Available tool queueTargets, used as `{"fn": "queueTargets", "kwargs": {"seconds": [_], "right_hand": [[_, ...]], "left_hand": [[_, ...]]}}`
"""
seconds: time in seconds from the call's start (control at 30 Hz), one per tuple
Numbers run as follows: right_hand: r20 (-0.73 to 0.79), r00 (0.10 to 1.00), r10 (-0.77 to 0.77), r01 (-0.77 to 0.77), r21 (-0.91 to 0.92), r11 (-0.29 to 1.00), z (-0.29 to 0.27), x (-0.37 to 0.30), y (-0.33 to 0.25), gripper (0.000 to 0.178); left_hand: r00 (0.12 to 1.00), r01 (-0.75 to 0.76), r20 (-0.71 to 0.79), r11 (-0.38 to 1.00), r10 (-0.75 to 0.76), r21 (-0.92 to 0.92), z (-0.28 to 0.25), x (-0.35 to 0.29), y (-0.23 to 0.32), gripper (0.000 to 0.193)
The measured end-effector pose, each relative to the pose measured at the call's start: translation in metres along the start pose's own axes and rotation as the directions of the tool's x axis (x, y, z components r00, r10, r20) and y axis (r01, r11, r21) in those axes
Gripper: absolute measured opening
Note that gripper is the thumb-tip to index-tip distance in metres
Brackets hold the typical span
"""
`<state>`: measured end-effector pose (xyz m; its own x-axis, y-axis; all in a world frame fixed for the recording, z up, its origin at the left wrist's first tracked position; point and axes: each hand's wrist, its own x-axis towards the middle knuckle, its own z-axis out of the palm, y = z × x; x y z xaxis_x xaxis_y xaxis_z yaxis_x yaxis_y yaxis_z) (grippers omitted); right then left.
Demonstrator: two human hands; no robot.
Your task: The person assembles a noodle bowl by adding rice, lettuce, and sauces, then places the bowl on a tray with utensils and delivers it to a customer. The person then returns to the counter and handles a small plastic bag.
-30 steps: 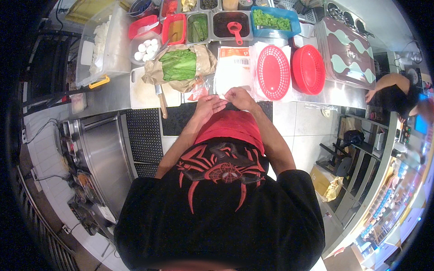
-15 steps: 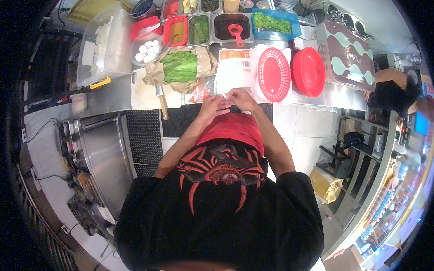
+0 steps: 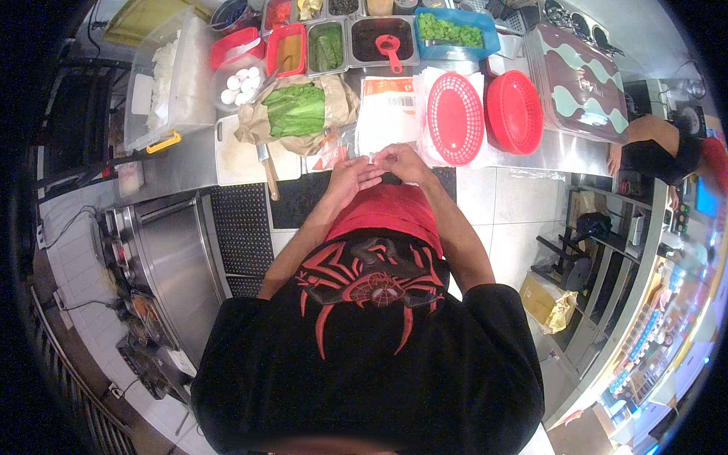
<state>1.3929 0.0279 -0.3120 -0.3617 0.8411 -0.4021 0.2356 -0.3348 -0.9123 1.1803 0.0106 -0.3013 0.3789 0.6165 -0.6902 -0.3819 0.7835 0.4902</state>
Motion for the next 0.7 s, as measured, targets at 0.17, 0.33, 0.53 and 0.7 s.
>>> {"fn": "queueTargets", "kwargs": {"seconds": [0.17, 0.33, 0.53, 0.7], "right_hand": [[0.009, 1.0, 0.017, -0.018, 0.076, 0.997, 0.001, 0.003, 0.008, 0.015], [0.037, 0.998, 0.047, -0.051, 0.103, 0.993, 0.0, 0.006, 0.015, 0.017], [0.028, 1.0, -0.002, 0.0, 0.069, 0.998, 0.001, 0.003, 0.012, 0.019], [0.018, 1.0, -0.021, 0.02, 0.065, 0.998, 0.003, 0.003, 0.012, 0.02]], "left_hand": [[0.999, -0.016, 0.037, 1.0, 0.016, 0.005, -0.003, -0.002, -0.001, 0.028], [0.999, -0.013, 0.045, 1.0, 0.014, -0.022, -0.005, -0.002, -0.003, 0.026], [0.994, -0.06, -0.079, 0.988, 0.072, 0.141, -0.005, -0.001, -0.005, 0.023], [0.993, -0.077, -0.084, 0.988, 0.089, 0.135, -0.01, 0.004, -0.01, 0.022]]}}
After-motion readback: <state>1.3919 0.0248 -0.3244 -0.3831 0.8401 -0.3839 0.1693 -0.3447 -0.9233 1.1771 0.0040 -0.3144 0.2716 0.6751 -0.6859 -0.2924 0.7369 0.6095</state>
